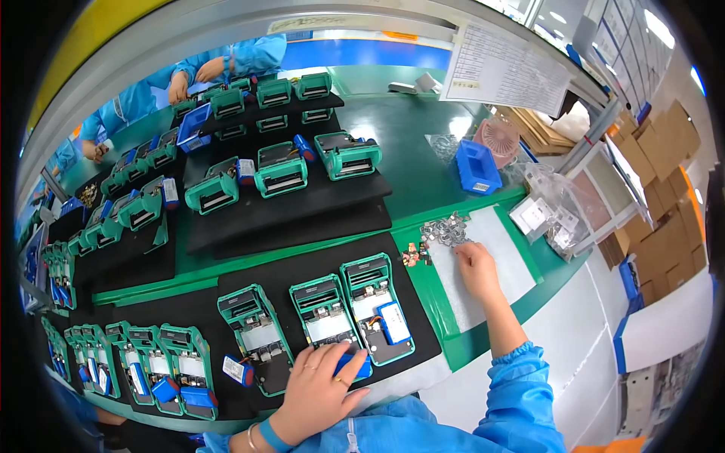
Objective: The person assembles small electronic components by hand, inserting circuit boards, batteries, and metal parts into green handheld device housings.
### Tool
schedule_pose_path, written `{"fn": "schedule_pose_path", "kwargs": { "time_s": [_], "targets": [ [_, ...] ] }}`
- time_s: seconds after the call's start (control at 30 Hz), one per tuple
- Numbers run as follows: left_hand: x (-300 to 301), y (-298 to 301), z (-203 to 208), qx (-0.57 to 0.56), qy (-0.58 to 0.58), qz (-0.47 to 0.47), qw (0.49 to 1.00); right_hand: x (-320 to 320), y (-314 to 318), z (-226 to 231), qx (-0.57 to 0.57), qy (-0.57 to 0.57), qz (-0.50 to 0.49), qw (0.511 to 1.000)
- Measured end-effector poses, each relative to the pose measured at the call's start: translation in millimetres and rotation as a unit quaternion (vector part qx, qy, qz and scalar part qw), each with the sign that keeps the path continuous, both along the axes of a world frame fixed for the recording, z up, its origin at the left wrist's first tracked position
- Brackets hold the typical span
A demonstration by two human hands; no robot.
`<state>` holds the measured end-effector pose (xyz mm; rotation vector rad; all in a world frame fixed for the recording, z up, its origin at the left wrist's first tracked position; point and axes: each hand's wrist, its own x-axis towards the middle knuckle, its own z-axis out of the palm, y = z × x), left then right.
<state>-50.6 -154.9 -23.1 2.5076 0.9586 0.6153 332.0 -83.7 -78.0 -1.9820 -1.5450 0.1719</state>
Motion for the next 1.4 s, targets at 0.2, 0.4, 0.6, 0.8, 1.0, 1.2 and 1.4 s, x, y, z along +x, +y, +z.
{"fn": "schedule_pose_path", "kwargs": {
  "time_s": [0.2,0.4,0.6,0.8,1.0,1.2,1.4],
  "targets": [
    [11,6,-23,-0.037,-0.014,0.020,0.999,4,9,-1,-0.013,0.018,-0.004,1.000],
    [-15,25,-14,0.026,-0.030,0.218,0.975,-1,8,7,-0.070,0.027,-0.066,0.995],
    [-25,7,-9,-0.035,0.040,0.061,0.997,17,-2,-2,-0.014,0.087,-0.047,0.995],
    [-13,5,-27,0.000,0.096,0.014,0.995,11,5,19,-0.019,-0.075,0.081,0.994],
    [-4,4,-21,0.004,0.071,0.042,0.997,9,24,15,-0.137,-0.358,0.105,0.918],
    [-13,6,-24,0.005,0.031,0.062,0.998,1,37,31,-0.245,-0.447,0.104,0.854],
    [-12,4,-27,-0.014,0.030,0.098,0.995,-82,11,91,0.014,-0.209,0.167,0.964]
  ]
}}
